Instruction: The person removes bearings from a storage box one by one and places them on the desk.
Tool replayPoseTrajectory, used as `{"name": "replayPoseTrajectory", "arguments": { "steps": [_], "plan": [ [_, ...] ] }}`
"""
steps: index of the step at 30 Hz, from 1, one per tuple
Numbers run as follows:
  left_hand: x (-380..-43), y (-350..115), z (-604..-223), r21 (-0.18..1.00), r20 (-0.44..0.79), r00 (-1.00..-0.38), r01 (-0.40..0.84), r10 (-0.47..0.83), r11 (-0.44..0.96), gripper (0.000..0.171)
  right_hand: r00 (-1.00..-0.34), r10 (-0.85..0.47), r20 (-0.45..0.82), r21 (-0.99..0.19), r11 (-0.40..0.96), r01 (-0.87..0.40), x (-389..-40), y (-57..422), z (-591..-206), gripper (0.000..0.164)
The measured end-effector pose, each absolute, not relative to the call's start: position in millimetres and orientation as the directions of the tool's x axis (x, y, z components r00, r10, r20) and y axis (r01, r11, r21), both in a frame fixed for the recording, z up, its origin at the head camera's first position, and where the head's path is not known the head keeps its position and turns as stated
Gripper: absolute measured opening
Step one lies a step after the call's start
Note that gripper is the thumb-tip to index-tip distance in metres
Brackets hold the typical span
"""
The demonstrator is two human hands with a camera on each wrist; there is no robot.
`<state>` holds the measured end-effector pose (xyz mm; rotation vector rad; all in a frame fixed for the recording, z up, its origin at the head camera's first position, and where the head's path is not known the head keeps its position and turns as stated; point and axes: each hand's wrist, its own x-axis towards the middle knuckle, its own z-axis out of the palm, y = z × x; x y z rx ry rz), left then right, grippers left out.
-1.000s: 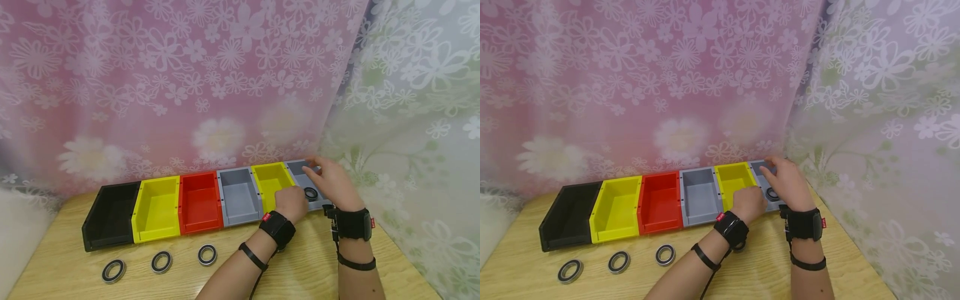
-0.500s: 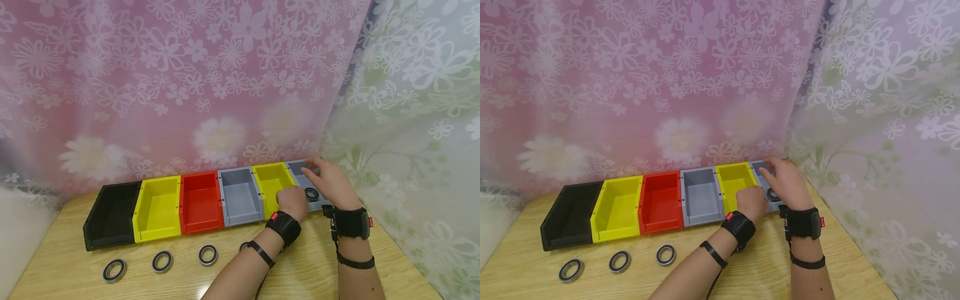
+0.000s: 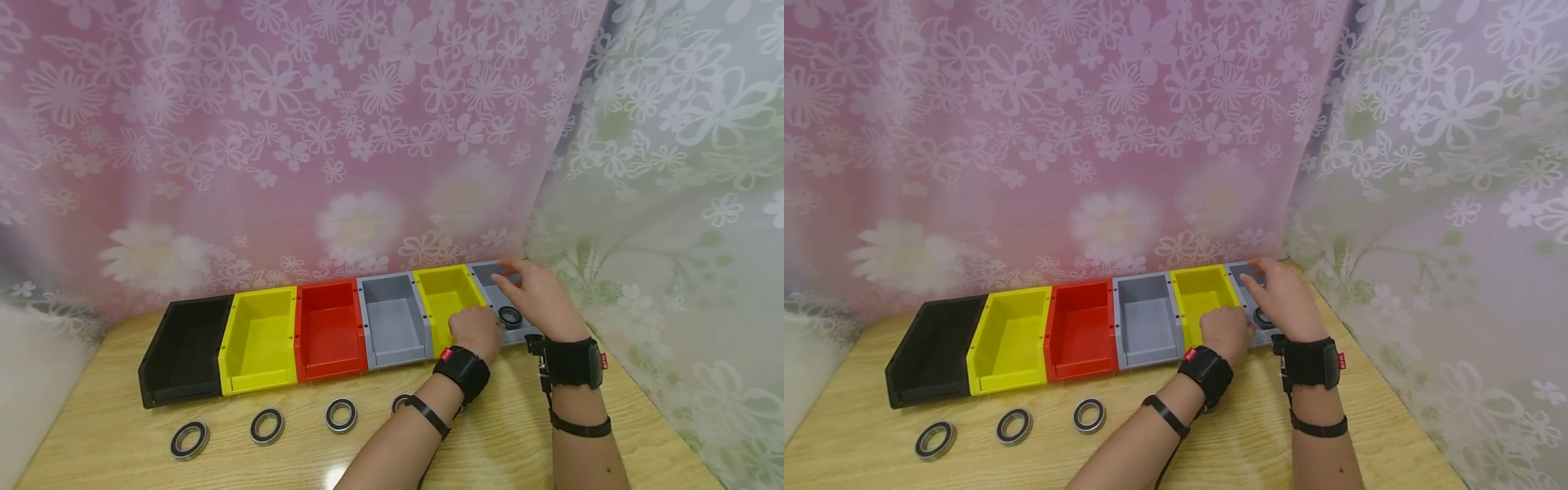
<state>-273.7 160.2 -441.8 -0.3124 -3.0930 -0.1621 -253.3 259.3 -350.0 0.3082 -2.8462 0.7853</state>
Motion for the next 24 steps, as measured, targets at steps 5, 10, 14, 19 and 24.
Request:
{"name": "replayPoseTrajectory", "arguments": {
  "steps": [5,10,14,19,24],
  "plan": [
    [-273,162,-444,0.111,0.041,-0.984,0.178,0.175,0.978,0.049,-0.962,-0.159,0.220,-0.477,0.843,-0.248,-259,260,-356,0.041],
    [-273,163,-447,0.089,0.042,-0.984,0.174,0.170,0.981,0.050,-0.971,-0.165,0.171,-0.448,0.865,-0.226,-269,265,-367,0.039],
    [-273,162,-448,0.083,0.065,-0.983,0.177,0.172,0.981,0.052,-0.982,-0.175,0.066,-0.436,0.881,-0.186,-278,270,-377,0.043],
    [-273,160,-448,0.088,0.082,-0.980,0.187,0.180,0.978,0.053,-0.983,-0.174,-0.049,-0.430,0.892,-0.137,-288,276,-392,0.047],
    [-273,159,-451,0.117,0.101,-0.978,0.191,0.180,0.975,0.051,-0.979,-0.169,-0.116,-0.403,0.909,-0.109,-296,282,-409,0.049]
  ]
}}
